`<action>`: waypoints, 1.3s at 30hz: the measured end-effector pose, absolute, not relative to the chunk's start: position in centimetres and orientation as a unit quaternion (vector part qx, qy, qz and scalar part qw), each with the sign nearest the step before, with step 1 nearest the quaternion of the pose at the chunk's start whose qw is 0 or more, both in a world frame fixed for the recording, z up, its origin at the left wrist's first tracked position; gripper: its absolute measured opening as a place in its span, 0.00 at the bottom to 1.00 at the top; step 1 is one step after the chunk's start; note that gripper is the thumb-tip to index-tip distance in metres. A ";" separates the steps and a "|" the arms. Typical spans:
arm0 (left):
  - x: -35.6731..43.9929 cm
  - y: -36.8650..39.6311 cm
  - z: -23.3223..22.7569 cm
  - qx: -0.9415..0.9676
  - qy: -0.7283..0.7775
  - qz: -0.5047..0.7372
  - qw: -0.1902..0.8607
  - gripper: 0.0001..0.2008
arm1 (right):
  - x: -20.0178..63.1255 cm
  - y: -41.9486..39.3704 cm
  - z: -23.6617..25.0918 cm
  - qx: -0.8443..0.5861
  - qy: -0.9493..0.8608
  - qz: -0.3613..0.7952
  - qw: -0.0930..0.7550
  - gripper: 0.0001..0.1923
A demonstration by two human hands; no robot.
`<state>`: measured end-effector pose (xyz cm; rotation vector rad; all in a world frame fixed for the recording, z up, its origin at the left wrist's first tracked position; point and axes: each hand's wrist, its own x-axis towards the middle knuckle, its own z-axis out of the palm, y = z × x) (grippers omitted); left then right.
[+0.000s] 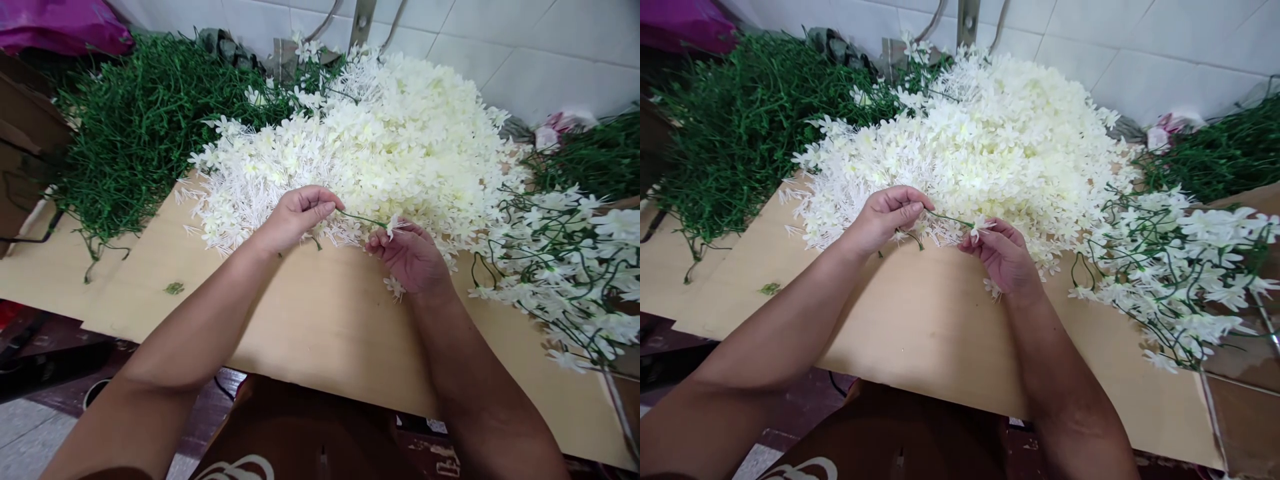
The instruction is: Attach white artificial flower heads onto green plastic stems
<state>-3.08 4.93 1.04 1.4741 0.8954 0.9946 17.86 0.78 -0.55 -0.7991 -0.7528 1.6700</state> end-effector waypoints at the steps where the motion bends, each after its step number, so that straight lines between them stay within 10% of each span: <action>1: -3.2 5.0 1.2 0.620 0.373 0.422 0.546 0.14 | 17.9 0.8 -0.4 -0.335 -0.318 0.702 0.542 0.08; 39: -1.4 3.8 0.7 0.728 0.361 0.307 0.496 0.07 | 16.9 0.3 -0.8 -0.438 -0.428 0.628 0.481 0.13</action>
